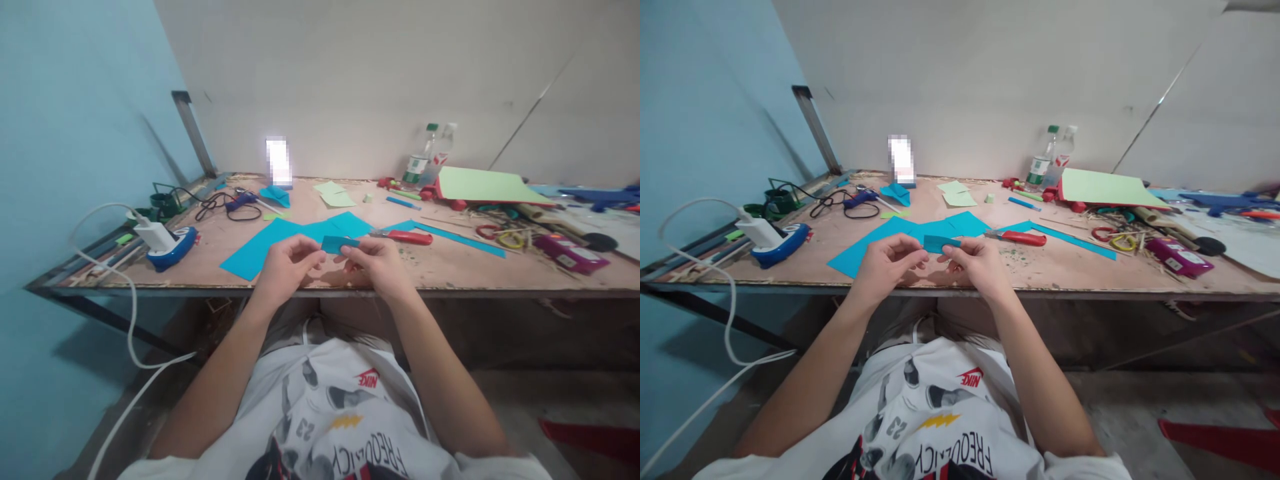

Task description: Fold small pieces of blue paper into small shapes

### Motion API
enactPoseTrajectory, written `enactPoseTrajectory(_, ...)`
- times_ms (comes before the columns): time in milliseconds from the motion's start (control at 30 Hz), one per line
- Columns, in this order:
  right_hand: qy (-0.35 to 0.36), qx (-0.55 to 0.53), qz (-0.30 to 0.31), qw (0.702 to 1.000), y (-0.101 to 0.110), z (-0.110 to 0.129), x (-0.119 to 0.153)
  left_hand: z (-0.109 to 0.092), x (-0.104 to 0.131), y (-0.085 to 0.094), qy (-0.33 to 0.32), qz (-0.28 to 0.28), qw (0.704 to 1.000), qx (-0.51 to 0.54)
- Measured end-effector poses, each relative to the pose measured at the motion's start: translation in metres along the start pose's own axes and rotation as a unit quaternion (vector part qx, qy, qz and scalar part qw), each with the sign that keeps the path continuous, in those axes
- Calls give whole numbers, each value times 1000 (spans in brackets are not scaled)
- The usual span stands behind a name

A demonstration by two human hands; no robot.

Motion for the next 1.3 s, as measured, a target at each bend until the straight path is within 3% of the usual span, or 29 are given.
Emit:
enactPoseTrajectory(267, 8, 9, -5, 1000, 0, 4, 2, -6, 1, -1, -3, 9, 1000, 10)
enactPoseTrajectory(767, 1, 5, -20, 1000, 1, 3, 2, 6, -4, 1, 23, -12, 1000, -14)
enactPoseTrajectory(1000, -12, 7, 1, 1000, -1, 1, 2, 1, -1, -8, 33, 33, 999, -19)
enactPoseTrajectory(1300, -22, 13, 15, 1000, -4, 4, 4, 1, -2, -7, 28, 31, 999, -23)
Point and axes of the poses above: each hand's wrist, its own x-axis away from the middle knuckle, its own y-axis out of the back of the hand, z = x × y, the point moved 9 cm from there along -x, towards the middle knuckle, and after that the axes turned 2 degrees about -y, right-handed, at the moved point
